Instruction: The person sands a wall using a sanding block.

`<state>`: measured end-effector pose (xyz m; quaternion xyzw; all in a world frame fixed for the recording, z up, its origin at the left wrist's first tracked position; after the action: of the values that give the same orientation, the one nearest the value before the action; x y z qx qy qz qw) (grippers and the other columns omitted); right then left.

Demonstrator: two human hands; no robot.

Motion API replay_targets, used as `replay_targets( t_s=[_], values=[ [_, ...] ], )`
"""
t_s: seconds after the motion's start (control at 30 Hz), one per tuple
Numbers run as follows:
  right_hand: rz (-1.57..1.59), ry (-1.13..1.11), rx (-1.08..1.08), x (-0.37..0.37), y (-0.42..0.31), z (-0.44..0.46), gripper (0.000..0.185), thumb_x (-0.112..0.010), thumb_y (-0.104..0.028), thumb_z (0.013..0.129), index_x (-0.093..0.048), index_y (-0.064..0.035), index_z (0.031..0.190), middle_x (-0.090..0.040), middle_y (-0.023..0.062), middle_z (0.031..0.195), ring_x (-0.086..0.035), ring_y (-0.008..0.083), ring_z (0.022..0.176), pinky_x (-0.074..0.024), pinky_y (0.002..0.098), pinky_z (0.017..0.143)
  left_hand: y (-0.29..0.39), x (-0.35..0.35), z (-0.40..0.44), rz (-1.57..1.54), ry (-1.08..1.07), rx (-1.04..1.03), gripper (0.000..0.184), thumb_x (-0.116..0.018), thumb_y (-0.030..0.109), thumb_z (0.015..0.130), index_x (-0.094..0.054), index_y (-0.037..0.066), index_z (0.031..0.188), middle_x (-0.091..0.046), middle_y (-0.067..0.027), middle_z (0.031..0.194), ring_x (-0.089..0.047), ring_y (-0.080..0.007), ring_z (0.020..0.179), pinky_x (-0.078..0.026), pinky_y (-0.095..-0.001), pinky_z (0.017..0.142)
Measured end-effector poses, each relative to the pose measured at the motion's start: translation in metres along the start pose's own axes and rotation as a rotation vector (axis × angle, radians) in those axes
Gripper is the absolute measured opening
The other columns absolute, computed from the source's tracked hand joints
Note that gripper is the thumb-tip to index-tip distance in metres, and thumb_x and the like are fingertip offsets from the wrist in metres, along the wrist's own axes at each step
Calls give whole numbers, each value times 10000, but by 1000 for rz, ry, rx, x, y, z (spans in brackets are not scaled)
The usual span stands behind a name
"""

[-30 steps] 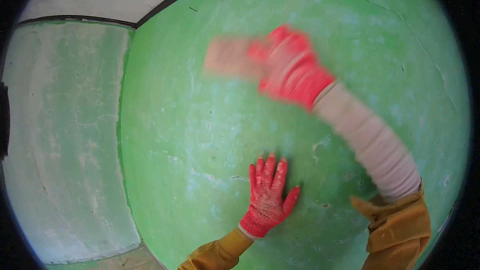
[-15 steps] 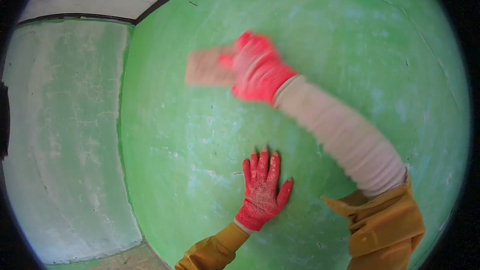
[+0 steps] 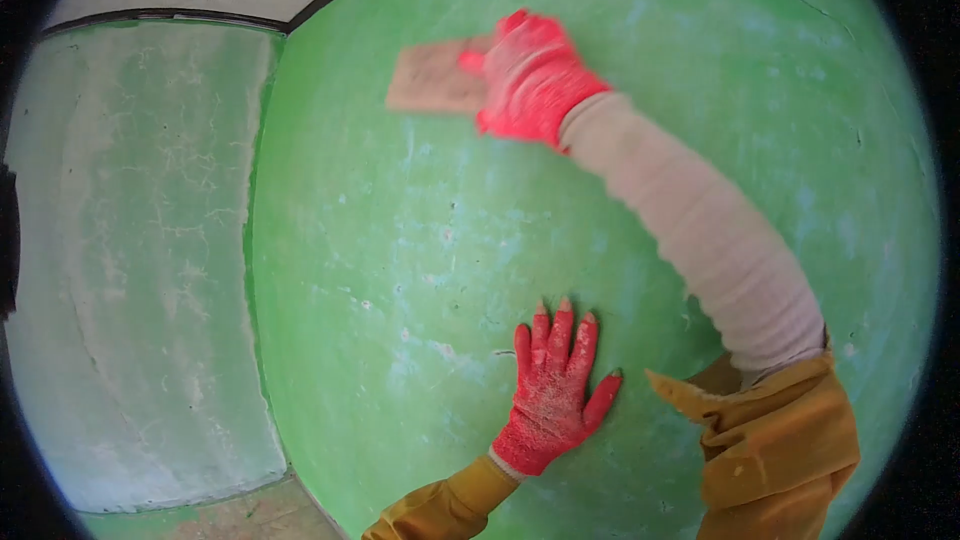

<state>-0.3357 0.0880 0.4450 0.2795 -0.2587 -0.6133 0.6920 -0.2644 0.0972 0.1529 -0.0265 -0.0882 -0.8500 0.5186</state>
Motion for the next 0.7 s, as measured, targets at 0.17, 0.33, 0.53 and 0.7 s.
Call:
replay_targets(
  t_s=[0.17, 0.33, 0.53, 0.7],
  values=[
    [-8, 251, -565, 27, 120, 21, 724, -714, -514, 729, -578, -214, 1374, -644, 186, 1144, -603, 352, 1080, -506, 457, 905, -3, 0, 0, -31, 25, -6, 727, -640, 378, 892, -402, -26, 1447, -327, -303, 1504, -310, -535, 1361, -238, -627, 1093],
    [135, 77, -217, 5, 30, 9, 724, -758, -506, 682, -618, -220, 1332, -627, 190, 1125, -592, 357, 1058, -499, 450, 899, -4, -1, -2, -57, 6, 1, 740, -643, 377, 888, -390, -23, 1458, -311, -304, 1515, -291, -533, 1376, -232, -629, 1100],
    [198, -149, 270, -5, -76, -64, 724, -811, -457, 619, -643, -224, 1284, -580, 157, 1132, -505, 327, 1139, -462, 428, 950, -5, -3, -2, -60, 30, 12, 746, -644, 374, 885, -386, -24, 1461, -301, -303, 1521, -269, -538, 1388, -210, -639, 1116],
    [71, 225, 123, 28, 64, -29, 686, -568, -272, 819, -417, -250, 1488, -429, 173, 1469, -491, 385, 1254, -376, 429, 1082, -6, -3, -2, -53, 40, 13, 755, -648, 371, 879, -381, -25, 1463, -297, -298, 1527, -270, -527, 1395, -220, -627, 1119]
  ],
)
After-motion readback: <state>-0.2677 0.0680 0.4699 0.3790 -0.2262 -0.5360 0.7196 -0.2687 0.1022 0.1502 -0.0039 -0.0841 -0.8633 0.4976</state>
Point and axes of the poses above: each hand's wrist, its own z-axis towards the middle knuckle, its own x-axis out of the back of the hand, y = z × x, the point moved 6 cm from there along z, towards the middle knuckle
